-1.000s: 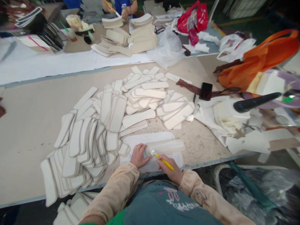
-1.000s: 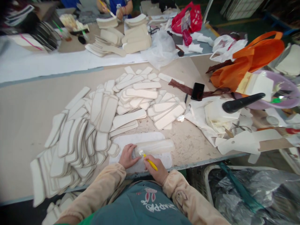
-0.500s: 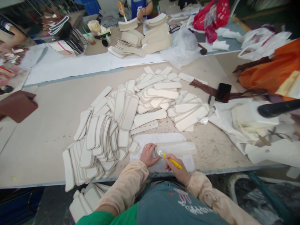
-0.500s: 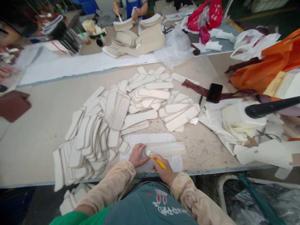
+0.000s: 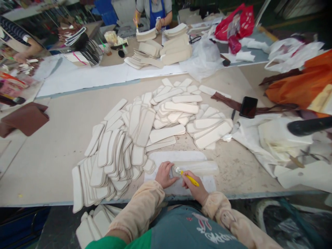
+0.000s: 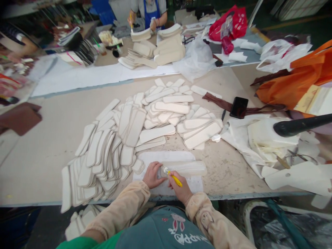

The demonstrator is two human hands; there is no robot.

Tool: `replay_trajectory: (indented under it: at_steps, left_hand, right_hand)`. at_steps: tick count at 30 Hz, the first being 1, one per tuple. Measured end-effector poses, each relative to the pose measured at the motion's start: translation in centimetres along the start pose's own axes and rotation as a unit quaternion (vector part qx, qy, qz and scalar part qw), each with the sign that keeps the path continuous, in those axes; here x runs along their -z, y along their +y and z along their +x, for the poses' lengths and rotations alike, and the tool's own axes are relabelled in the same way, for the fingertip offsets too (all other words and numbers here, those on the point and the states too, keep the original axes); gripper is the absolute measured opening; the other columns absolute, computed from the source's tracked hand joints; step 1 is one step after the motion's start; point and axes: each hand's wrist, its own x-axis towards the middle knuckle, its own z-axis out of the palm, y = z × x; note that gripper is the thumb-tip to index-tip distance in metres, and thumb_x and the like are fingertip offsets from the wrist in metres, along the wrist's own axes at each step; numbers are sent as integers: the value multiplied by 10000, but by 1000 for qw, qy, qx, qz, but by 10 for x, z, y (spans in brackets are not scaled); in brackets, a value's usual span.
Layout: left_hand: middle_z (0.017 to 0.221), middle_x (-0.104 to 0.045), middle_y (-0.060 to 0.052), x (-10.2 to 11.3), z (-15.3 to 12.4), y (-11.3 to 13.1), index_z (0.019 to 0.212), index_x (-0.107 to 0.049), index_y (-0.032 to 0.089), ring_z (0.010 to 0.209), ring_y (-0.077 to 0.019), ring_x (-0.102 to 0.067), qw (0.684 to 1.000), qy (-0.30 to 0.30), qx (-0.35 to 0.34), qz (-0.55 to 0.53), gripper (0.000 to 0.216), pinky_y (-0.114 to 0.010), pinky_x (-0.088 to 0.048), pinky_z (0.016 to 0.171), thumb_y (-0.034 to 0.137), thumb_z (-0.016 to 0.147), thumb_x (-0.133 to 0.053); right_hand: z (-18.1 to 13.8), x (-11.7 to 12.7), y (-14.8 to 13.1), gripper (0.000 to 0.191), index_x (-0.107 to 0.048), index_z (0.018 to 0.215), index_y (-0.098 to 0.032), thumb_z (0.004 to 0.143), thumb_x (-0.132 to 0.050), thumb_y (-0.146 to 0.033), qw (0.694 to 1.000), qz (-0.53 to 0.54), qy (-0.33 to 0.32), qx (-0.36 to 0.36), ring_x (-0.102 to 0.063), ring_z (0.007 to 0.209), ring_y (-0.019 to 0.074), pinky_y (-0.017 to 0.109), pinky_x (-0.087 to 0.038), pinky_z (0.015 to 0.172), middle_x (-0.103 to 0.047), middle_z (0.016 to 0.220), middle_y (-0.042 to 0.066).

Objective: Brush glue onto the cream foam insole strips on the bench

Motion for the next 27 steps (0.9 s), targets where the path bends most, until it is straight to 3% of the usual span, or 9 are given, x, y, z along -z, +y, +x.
replay_trajectory:
  at_steps: [3, 6, 11, 13, 15, 18, 21, 24, 27]
  left_hand:
    - [1131, -482, -141, -2, -1, -3, 1169, -487, 152, 1064, -284, -459, 1000, 0, -6, 0, 685, -477, -411, 929, 519, 629, -693]
    - [1142, -480, -135, -2, 0, -5, 1180, -483, 170, 1079, -289, -456, 1000, -6, -4, -2, 706, -496, -398, 940, 532, 614, -702]
    - [1162, -489, -147, 15, 3, -5, 1238, -452, 155, 1072, -284, -478, 998, -54, -18, -24, 845, -473, -413, 942, 578, 561, -726]
    - [1118, -530, -136, 27, 6, -4, 1235, -468, 154, 1032, -261, -512, 995, -83, -26, -37, 777, -433, -444, 912, 571, 618, -691]
    - [1016, -580, -109, 42, 14, -5, 1161, -537, 164, 949, -222, -553, 994, -98, -30, -40, 562, -381, -475, 858, 515, 730, -617]
    - [959, -609, -94, 68, 41, -13, 1055, -599, 182, 928, -201, -559, 999, -42, -32, -4, 343, -358, -473, 845, 428, 825, -536]
    - [1084, -597, -114, 92, 85, -28, 1098, -588, 182, 1064, -231, -504, 996, 23, -32, 77, 354, -395, -418, 938, 397, 817, -567]
    - [1154, -577, -136, 111, 130, -45, 1094, -598, 174, 1132, -263, -470, 988, -30, -15, 151, 369, -423, -375, 982, 375, 785, -615]
    - [1032, -626, -108, 122, 159, -58, 930, -655, 185, 1029, -236, -543, 980, -111, -22, 166, 223, -373, -414, 928, 337, 768, -635]
  right_hand:
    - [-4, 12, 5, 329, -536, 837, -208, 849, -449, -525, 998, -26, 54, -17, -496, 509, 127, 244, -439, 523, -541, 563, -31]
    - [-21, 39, 3, 348, -542, 874, -206, 834, -463, -543, 991, -55, 124, -22, -519, 541, 141, 253, -457, 555, -550, 591, -21]
    - [-51, 83, 3, 319, -545, 880, -214, 805, -521, -523, 974, -68, 214, 5, -523, 563, 145, 242, -465, 540, -567, 631, -7]
    - [-59, 91, 5, 291, -548, 877, -219, 800, -543, -499, 968, -69, 241, 21, -520, 574, 143, 236, -468, 544, -573, 650, -4]
    - [-65, 93, 7, 270, -552, 871, -220, 801, -551, -481, 961, -65, 264, 38, -520, 585, 146, 235, -472, 548, -572, 657, -1]
    - [-71, 91, 5, 259, -558, 865, -216, 805, -551, -468, 953, -64, 289, 62, -518, 579, 151, 242, -470, 533, -568, 652, 6]
    - [-74, 85, -2, 251, -561, 882, -215, 816, -544, -457, 950, -76, 291, 82, -525, 581, 156, 259, -469, 548, -571, 658, 12]
    - [-75, 81, -10, 257, -563, 903, -219, 827, -532, -463, 950, -94, 279, 101, -545, 595, 164, 274, -474, 577, -578, 661, 16]
    - [-75, 80, -18, 274, -572, 910, -225, 822, -535, -482, 943, -119, 293, 107, -562, 595, 165, 272, -484, 576, -587, 659, 15]
